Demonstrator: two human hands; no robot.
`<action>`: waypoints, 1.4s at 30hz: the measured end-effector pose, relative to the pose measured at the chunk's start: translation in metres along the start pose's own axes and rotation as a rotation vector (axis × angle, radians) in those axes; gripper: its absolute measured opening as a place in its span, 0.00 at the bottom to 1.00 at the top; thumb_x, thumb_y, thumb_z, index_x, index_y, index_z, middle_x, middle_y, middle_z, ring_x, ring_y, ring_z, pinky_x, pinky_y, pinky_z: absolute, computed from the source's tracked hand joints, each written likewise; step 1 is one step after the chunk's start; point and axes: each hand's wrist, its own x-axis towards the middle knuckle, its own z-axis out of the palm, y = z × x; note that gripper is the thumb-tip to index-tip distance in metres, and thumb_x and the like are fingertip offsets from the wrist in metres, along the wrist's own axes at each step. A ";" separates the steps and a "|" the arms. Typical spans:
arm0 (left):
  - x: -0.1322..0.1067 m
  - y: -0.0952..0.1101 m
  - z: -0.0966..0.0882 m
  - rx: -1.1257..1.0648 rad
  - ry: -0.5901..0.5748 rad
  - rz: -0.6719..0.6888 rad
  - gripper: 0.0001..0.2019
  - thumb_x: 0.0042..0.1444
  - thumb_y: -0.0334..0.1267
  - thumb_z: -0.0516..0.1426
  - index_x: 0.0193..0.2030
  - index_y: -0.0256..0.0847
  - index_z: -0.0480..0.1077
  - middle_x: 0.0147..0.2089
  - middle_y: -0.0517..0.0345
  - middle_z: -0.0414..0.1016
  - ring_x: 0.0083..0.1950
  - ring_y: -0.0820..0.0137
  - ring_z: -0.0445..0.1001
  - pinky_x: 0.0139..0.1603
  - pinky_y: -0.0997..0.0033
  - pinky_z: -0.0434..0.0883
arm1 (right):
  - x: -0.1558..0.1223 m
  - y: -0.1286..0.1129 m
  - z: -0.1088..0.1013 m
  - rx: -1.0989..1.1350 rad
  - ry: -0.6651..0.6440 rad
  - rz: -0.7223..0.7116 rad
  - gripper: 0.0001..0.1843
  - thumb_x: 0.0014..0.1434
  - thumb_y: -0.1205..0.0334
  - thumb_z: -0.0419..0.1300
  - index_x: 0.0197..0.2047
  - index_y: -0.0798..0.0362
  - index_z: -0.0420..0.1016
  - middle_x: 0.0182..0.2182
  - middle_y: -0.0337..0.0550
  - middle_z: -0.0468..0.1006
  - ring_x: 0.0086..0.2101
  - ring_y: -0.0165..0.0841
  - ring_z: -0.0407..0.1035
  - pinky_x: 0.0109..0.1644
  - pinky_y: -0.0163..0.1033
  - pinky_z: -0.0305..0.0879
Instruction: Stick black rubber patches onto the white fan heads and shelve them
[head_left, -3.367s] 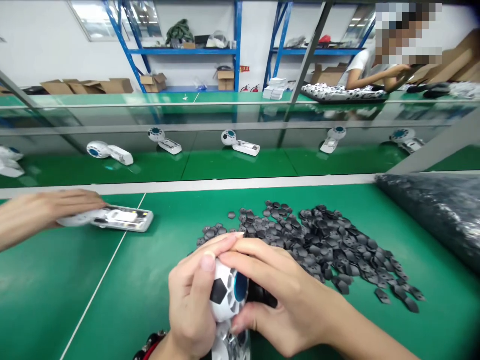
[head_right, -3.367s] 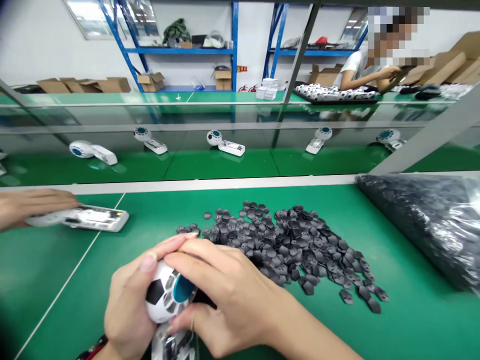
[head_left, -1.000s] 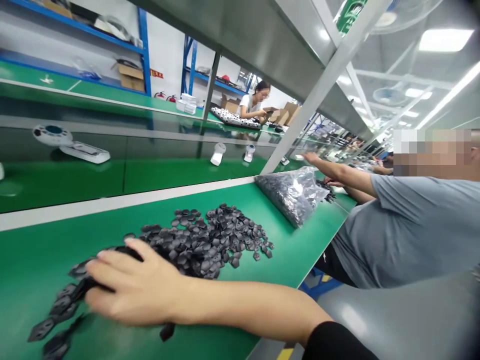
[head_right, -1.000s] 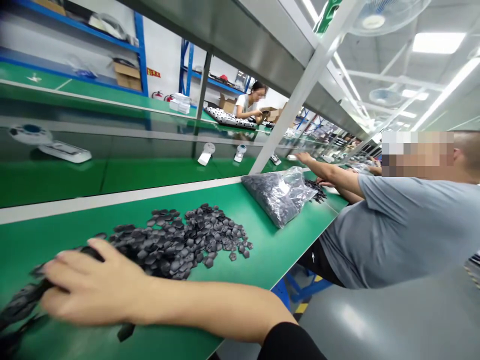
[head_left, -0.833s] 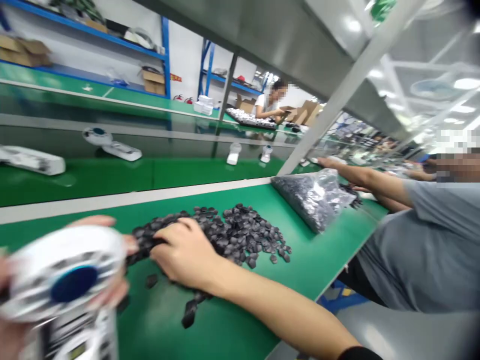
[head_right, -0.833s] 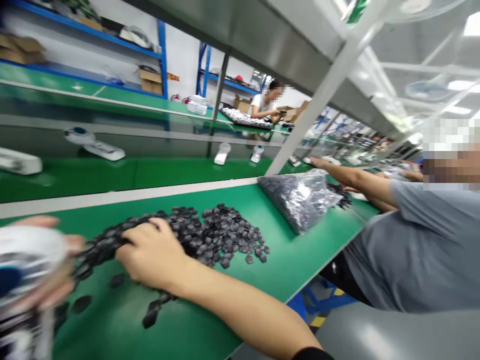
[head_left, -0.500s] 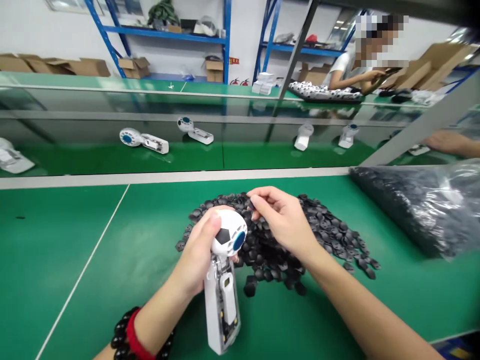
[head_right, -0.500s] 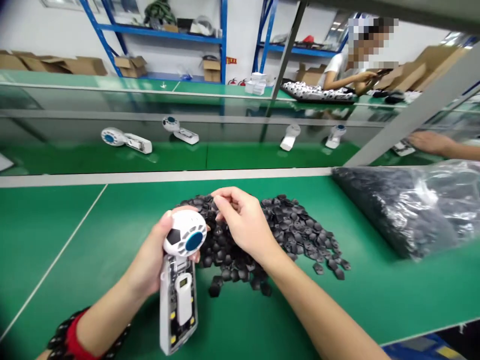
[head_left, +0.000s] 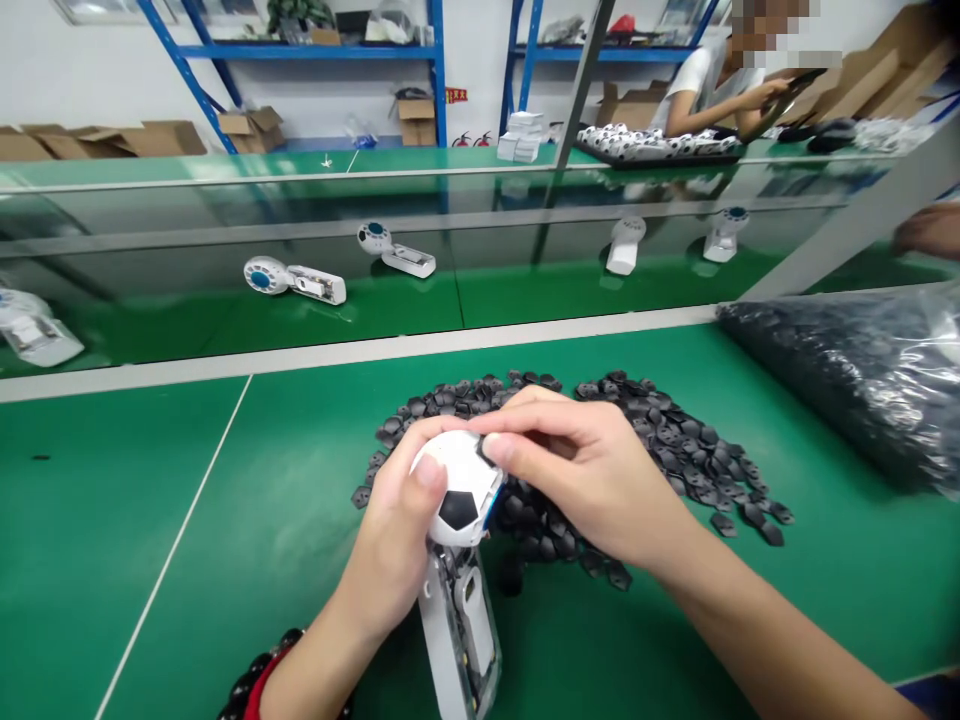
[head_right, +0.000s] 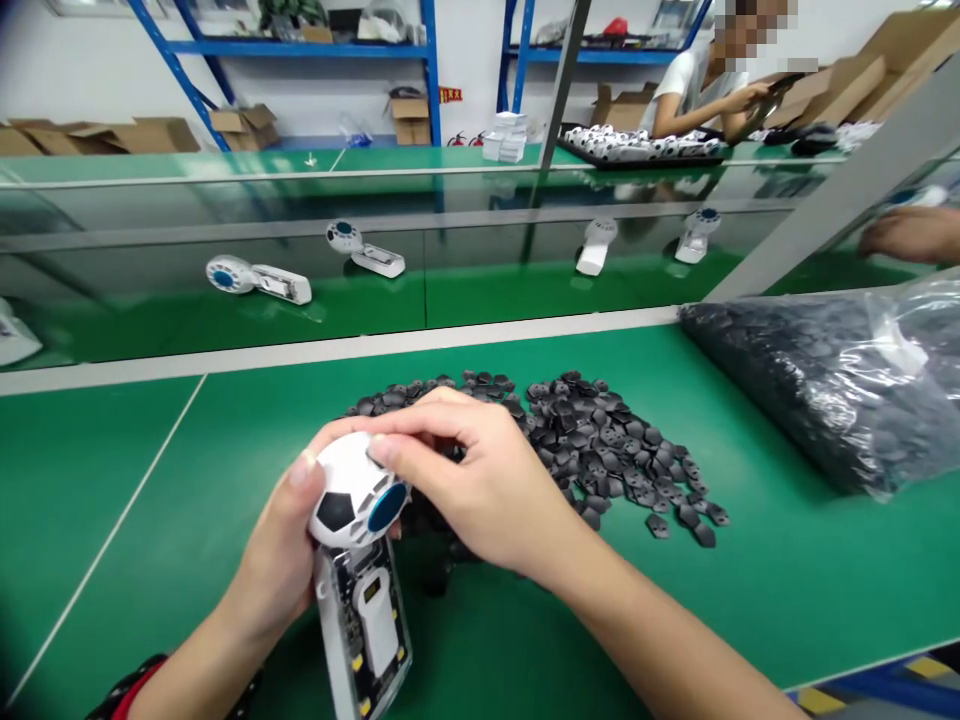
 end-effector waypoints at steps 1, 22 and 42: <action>0.001 0.000 -0.001 0.005 0.010 0.034 0.25 0.56 0.64 0.61 0.47 0.44 0.75 0.29 0.59 0.76 0.26 0.69 0.72 0.28 0.71 0.70 | -0.002 0.001 0.002 -0.138 0.017 -0.104 0.09 0.67 0.63 0.62 0.45 0.47 0.85 0.34 0.40 0.79 0.36 0.31 0.75 0.40 0.36 0.75; 0.005 0.016 -0.026 0.503 -0.131 0.758 0.14 0.64 0.41 0.57 0.53 0.47 0.80 0.56 0.61 0.81 0.58 0.66 0.78 0.62 0.71 0.72 | -0.002 0.020 0.023 -0.690 0.006 -0.862 0.33 0.71 0.40 0.53 0.46 0.68 0.76 0.26 0.43 0.72 0.27 0.34 0.64 0.30 0.41 0.59; 0.019 0.027 -0.024 0.074 0.464 0.545 0.13 0.63 0.43 0.58 0.52 0.48 0.77 0.61 0.59 0.76 0.59 0.62 0.75 0.46 0.71 0.78 | 0.001 -0.008 0.002 -0.100 -0.580 0.278 0.59 0.53 0.53 0.74 0.77 0.38 0.42 0.54 0.47 0.78 0.41 0.38 0.79 0.35 0.37 0.76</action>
